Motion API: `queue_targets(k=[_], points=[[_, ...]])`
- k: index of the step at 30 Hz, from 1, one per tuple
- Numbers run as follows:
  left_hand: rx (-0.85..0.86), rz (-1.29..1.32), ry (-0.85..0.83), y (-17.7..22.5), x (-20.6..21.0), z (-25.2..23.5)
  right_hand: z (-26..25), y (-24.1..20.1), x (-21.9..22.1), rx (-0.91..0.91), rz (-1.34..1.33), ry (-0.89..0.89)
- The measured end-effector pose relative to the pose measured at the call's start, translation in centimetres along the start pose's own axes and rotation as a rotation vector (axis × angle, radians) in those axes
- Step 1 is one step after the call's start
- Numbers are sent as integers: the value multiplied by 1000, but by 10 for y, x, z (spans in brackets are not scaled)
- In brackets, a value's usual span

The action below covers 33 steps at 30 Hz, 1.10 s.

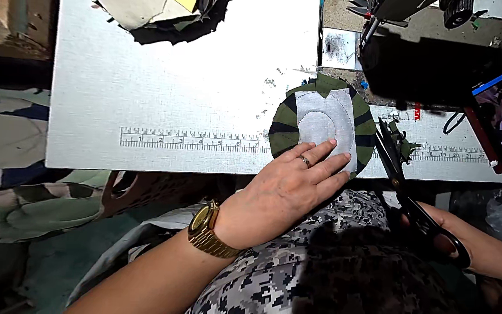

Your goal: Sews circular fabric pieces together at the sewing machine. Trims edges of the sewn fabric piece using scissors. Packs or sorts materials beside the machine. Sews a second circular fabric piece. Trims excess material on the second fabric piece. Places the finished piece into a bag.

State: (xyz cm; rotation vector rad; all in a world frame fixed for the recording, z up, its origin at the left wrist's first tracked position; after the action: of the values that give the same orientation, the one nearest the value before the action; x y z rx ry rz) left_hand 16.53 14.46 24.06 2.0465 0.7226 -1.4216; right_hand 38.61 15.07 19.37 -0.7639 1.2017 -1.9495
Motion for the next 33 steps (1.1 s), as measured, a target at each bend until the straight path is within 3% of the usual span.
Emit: queue_targets(k=[23, 33], points=[[151, 135, 47, 13, -6, 9, 1, 1, -3, -23, -46, 52], [40, 239, 42, 0, -15, 4, 3, -2, 1, -61, -58, 122]])
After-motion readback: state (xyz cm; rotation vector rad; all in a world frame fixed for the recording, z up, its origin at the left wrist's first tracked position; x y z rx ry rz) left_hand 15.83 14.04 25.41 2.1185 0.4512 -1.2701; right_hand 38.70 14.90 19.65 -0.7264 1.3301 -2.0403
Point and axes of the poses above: each hand's wrist, its own z-axis away from the middle knuckle, its own x-axis out of the palm, y = z × x, the point moved 9 cm from there along -z, towards the middle knuckle, and after that the axes turned 9 degrees about -z, right-handed, at the moved point
